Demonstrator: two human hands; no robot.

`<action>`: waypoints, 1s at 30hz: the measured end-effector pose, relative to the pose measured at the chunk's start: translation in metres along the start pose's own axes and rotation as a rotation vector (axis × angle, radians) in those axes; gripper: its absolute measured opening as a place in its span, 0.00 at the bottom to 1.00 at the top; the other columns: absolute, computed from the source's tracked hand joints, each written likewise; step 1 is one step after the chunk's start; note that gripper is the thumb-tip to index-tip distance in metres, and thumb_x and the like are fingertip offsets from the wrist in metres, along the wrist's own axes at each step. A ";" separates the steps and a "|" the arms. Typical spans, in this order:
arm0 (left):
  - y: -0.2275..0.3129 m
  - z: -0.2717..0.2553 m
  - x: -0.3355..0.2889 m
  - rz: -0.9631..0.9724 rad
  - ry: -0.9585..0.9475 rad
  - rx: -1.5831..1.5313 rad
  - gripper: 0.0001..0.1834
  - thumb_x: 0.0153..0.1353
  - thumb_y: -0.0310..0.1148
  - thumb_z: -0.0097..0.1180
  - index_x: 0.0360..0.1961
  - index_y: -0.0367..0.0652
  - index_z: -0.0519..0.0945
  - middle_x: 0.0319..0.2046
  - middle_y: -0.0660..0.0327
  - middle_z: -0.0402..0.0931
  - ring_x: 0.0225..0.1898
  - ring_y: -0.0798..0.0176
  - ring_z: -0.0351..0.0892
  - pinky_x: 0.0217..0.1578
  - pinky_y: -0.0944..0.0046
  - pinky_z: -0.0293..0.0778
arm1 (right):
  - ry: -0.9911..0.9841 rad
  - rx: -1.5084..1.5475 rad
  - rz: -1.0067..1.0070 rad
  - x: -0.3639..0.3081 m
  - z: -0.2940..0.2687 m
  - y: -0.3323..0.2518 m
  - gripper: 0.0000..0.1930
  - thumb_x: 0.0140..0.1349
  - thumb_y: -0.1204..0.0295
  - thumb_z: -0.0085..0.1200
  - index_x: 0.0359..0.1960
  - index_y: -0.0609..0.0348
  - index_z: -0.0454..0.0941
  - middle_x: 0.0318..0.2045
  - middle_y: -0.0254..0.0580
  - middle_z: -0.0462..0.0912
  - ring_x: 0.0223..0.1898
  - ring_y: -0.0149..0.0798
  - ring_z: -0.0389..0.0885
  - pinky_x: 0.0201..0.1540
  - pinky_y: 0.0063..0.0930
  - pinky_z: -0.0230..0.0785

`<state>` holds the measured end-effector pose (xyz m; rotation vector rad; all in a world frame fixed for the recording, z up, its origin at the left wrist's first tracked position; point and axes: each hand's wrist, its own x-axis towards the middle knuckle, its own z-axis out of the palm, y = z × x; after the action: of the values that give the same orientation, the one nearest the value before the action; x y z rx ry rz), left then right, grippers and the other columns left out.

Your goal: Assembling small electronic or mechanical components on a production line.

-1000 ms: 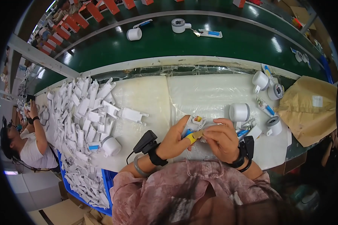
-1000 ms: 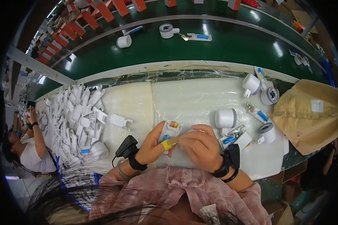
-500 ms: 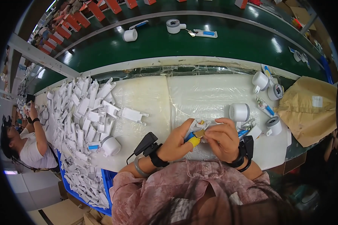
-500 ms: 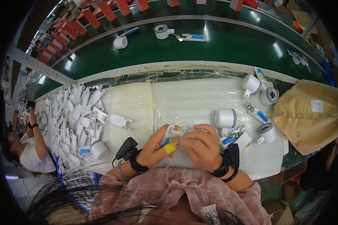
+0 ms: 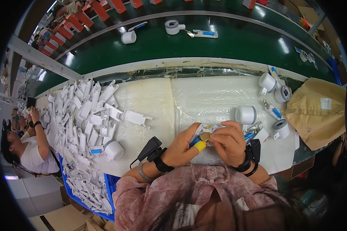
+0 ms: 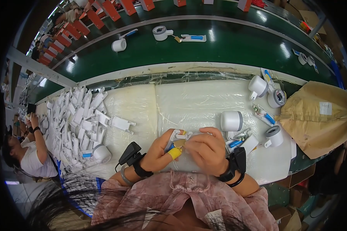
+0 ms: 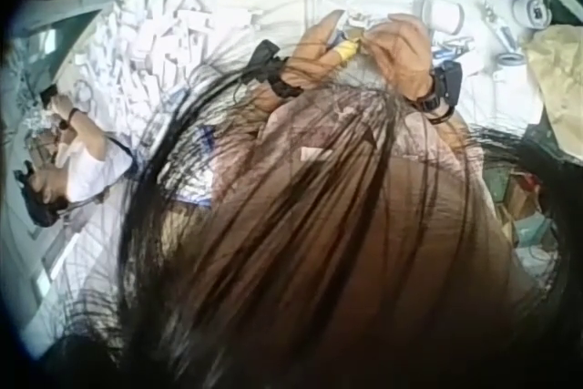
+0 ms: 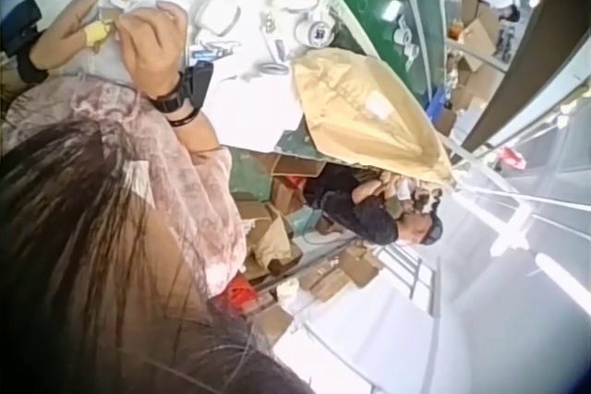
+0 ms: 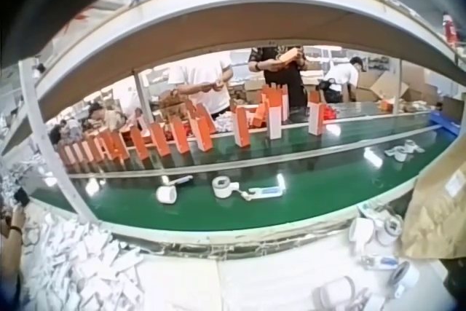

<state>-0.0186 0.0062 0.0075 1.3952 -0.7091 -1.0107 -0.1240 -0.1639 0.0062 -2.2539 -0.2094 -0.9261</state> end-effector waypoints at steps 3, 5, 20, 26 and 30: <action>-0.001 -0.001 0.001 0.089 0.019 0.108 0.23 0.58 0.27 0.49 0.56 0.34 0.65 0.40 0.50 0.74 0.39 0.55 0.75 0.42 0.62 0.71 | 0.024 -0.012 0.000 0.000 0.003 0.003 0.12 0.45 0.81 0.64 0.33 0.57 0.81 0.31 0.34 0.82 0.33 0.37 0.80 0.47 0.39 0.71; -0.006 0.000 0.002 0.131 0.015 0.116 0.22 0.60 0.24 0.48 0.57 0.35 0.65 0.40 0.56 0.74 0.37 0.64 0.74 0.38 0.67 0.72 | 0.020 -0.012 0.003 -0.001 0.004 0.005 0.11 0.45 0.82 0.64 0.33 0.58 0.81 0.30 0.35 0.82 0.32 0.37 0.80 0.47 0.39 0.71; -0.012 0.003 0.000 0.069 0.013 -0.017 0.22 0.66 0.23 0.47 0.61 0.37 0.63 0.41 0.62 0.73 0.35 0.74 0.72 0.34 0.71 0.74 | 0.019 -0.002 0.004 0.000 0.006 0.003 0.11 0.45 0.82 0.63 0.33 0.58 0.80 0.29 0.35 0.81 0.31 0.37 0.79 0.46 0.38 0.72; -0.009 0.003 0.000 0.077 0.033 0.035 0.22 0.65 0.23 0.47 0.60 0.37 0.64 0.40 0.62 0.73 0.35 0.74 0.72 0.34 0.72 0.74 | 0.010 -0.006 0.010 0.002 0.004 0.002 0.11 0.45 0.82 0.64 0.33 0.58 0.80 0.28 0.35 0.81 0.30 0.37 0.79 0.45 0.38 0.72; -0.009 0.002 0.001 0.110 0.047 0.079 0.22 0.64 0.22 0.47 0.60 0.37 0.64 0.40 0.62 0.73 0.34 0.74 0.72 0.33 0.72 0.73 | 0.013 -0.015 0.017 0.002 0.005 0.001 0.11 0.45 0.82 0.64 0.32 0.58 0.80 0.28 0.35 0.81 0.30 0.37 0.79 0.45 0.38 0.72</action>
<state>-0.0218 0.0056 -0.0013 1.4273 -0.7891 -0.8688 -0.1193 -0.1620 0.0043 -2.2592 -0.1782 -0.9357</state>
